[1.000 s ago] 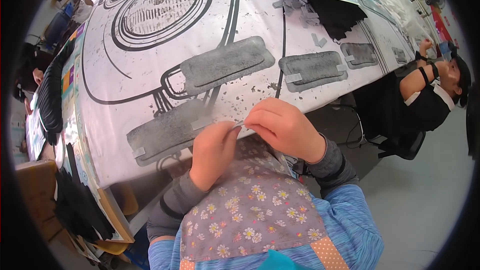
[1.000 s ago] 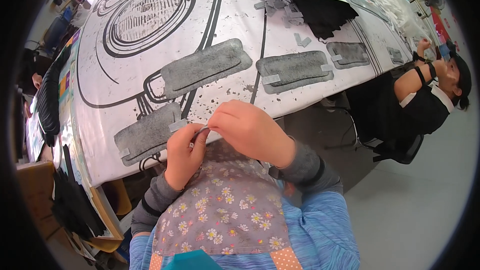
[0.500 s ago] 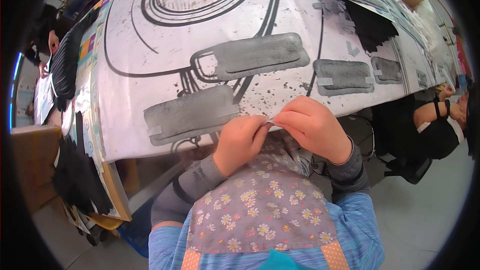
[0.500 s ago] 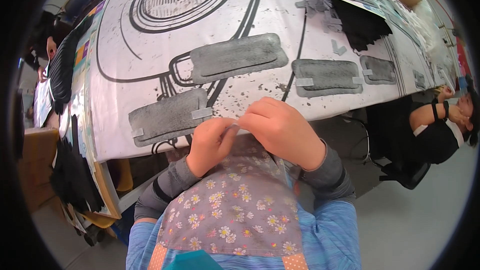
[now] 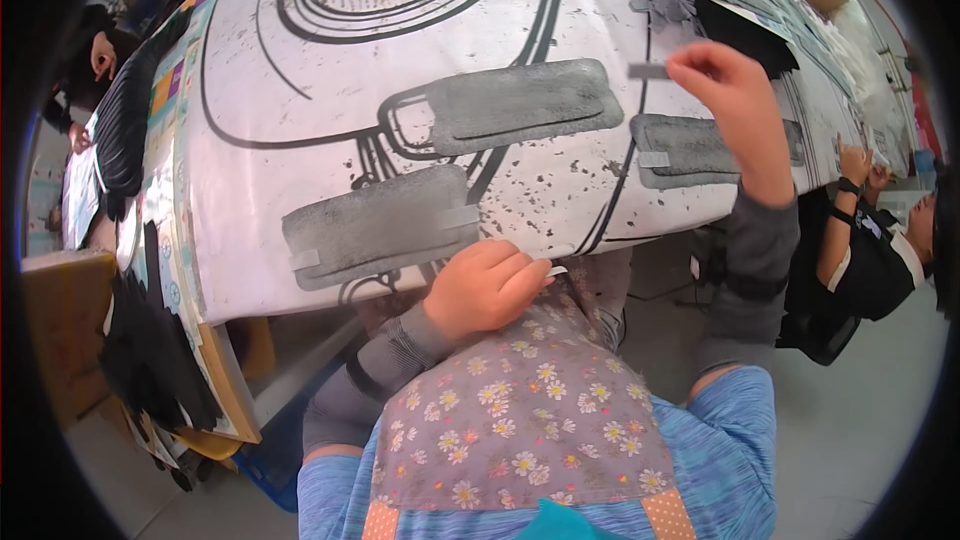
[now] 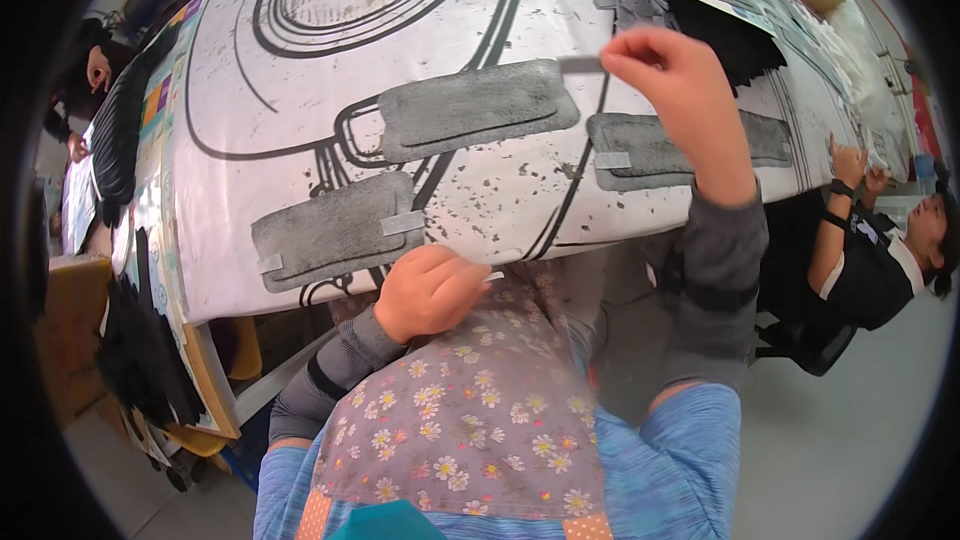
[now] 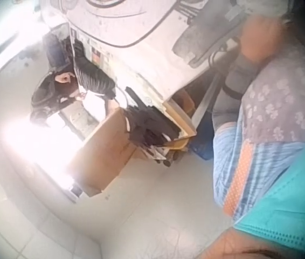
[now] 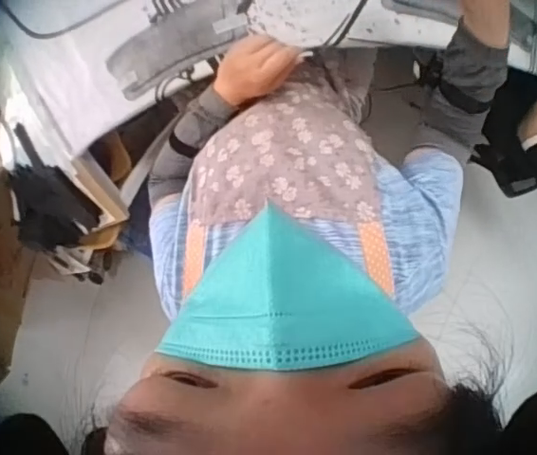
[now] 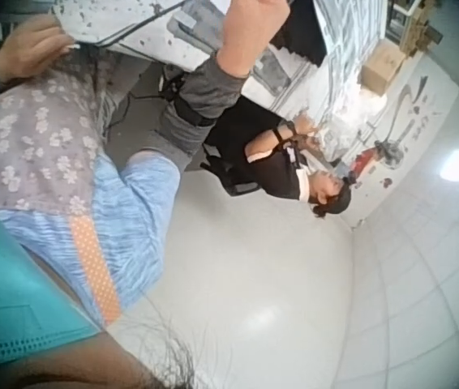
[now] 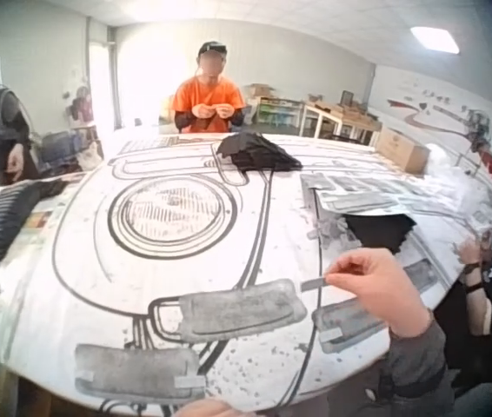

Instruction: Manually applying adhesive strips and positioning gray felt-like components onto a paper template.

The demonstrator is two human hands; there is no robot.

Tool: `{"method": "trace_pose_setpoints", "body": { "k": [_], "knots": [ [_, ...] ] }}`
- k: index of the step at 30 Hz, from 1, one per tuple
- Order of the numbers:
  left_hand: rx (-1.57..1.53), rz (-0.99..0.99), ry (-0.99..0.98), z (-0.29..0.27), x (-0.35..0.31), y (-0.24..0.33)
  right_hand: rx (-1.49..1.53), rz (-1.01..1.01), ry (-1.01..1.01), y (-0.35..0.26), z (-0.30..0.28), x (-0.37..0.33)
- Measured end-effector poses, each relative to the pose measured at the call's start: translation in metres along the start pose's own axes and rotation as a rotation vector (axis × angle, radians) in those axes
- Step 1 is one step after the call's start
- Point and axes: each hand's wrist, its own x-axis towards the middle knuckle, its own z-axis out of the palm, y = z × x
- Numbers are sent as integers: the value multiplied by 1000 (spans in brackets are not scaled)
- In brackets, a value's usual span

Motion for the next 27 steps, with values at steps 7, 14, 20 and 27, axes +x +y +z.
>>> {"method": "trace_pose_setpoints", "body": {
  "k": [7,14,20,27],
  "knots": [
    [26,5,-75,-2,3,4,-51,206,-365,53,11,71],
    [19,-4,-116,0,2,3,-175,479,-517,69,27,94],
    [21,-6,-126,-1,2,4,-152,517,-574,70,31,99],
    [4,5,-100,0,4,3,-122,543,-585,78,33,99]
  ]
}}
